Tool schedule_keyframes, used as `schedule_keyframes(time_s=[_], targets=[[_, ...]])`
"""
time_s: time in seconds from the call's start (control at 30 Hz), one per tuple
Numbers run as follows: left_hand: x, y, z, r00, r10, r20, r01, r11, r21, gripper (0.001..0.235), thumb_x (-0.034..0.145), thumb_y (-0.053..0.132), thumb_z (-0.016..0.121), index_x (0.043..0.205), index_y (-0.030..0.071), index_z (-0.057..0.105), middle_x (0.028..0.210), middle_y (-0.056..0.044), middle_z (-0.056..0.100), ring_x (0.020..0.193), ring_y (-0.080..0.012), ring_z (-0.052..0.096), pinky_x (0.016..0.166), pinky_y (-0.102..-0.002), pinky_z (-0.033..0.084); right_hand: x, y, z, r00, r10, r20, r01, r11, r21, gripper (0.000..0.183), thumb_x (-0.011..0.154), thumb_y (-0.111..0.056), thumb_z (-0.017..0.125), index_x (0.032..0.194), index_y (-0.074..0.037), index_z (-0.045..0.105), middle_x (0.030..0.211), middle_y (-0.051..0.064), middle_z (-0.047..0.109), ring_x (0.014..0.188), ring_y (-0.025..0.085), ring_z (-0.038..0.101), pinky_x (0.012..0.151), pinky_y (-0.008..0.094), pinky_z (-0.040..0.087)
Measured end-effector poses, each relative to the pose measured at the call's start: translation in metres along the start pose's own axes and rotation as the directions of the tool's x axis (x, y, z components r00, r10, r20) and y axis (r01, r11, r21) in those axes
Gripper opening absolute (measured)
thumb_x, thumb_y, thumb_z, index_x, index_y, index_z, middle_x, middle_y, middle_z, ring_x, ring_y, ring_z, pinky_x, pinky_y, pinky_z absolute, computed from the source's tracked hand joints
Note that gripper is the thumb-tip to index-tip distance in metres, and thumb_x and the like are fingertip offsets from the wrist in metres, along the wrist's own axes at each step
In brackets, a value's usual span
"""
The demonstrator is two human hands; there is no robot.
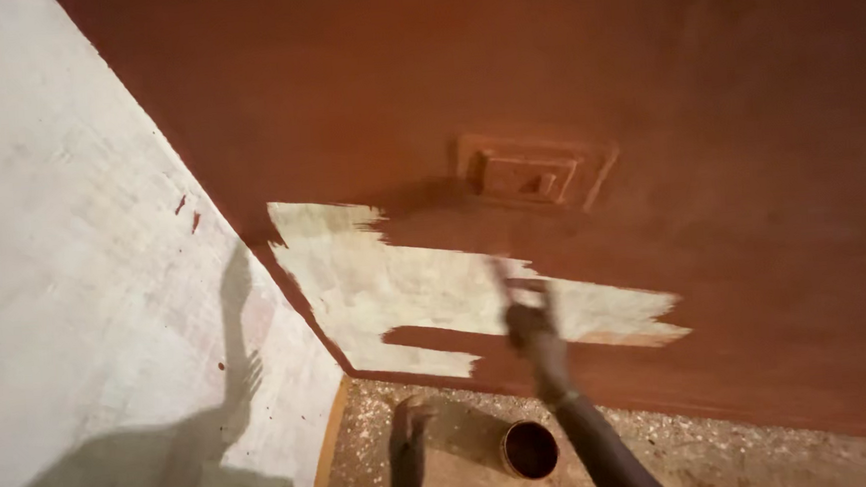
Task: The person paints a wall with brown paint using a brush. They repeatedly dip the brush into a paint can on the floor and apply paint in horizontal strokes along the lower section of the wall, covering a white primed area.
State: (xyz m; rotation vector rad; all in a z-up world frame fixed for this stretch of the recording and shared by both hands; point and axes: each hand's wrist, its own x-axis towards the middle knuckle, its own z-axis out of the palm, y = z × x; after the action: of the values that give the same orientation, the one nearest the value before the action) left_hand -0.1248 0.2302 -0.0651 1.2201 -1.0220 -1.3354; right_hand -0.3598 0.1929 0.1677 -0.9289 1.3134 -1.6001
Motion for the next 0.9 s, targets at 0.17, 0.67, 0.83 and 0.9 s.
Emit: schedule_keyframes(time_s=[0.17, 0.67, 0.83, 0.9], targets=[[0.006, 0.029, -0.031, 0.993, 0.107, 0.054, -0.112, 0.989, 0.101, 0.049, 0.103, 0.033, 0.053, 0.141, 0.003, 0.054, 0.132, -0.014, 0.063, 0.121, -0.0229, 0.062, 0.104, -0.038, 0.047, -0.042, -0.015, -0.062, 0.921, -0.072, -0.384, 0.113, 0.990, 0.084, 0.022, 0.106, -0.012, 0.054, 0.127, -0.015, 0.049, 0.071, 0.002, 0.054, 0.051, 0.007, 0.038, 0.041, 0.023, 0.028], [-0.102, -0.126, 0.043, 0.915, -0.300, 0.269, 0.322, 0.946, -0.039, 0.021, 0.104, 0.028, 0.061, 0.098, 0.008, 0.058, 0.083, -0.003, 0.061, 0.078, -0.0141, 0.066, 0.075, -0.033, 0.057, -0.146, 0.043, -0.148, 0.891, 0.296, -0.344, -0.352, 0.929, -0.114, 0.015, 0.099, -0.016, 0.065, 0.112, -0.009, 0.063, 0.071, -0.004, 0.051, 0.055, 0.003, 0.037, 0.046, 0.022, 0.025], [-0.168, -0.180, 0.005, 0.841, -0.539, 0.044, 0.539, 0.842, 0.028, 0.029, 0.104, 0.027, 0.063, 0.086, 0.005, 0.058, 0.076, -0.007, 0.056, 0.069, -0.0152, 0.059, 0.067, -0.034, 0.056, -0.200, 0.139, -0.271, 0.776, 0.451, -0.441, -0.600, 0.742, -0.297, 0.018, 0.097, -0.024, 0.068, 0.102, -0.006, 0.066, 0.067, -0.001, 0.055, 0.055, 0.007, 0.044, 0.047, 0.026, 0.032], [-0.189, -0.217, 0.002, 0.817, -0.574, -0.058, 0.577, 0.816, 0.040, 0.021, 0.101, 0.028, 0.060, 0.096, 0.007, 0.061, 0.081, -0.006, 0.059, 0.070, -0.0162, 0.060, 0.066, -0.036, 0.055, -0.214, 0.189, -0.320, 0.777, 0.462, -0.428, -0.628, 0.612, -0.480, 0.023, 0.094, -0.028, 0.070, 0.100, -0.006, 0.067, 0.064, 0.001, 0.058, 0.054, 0.009, 0.049, 0.048, 0.028, 0.036]])
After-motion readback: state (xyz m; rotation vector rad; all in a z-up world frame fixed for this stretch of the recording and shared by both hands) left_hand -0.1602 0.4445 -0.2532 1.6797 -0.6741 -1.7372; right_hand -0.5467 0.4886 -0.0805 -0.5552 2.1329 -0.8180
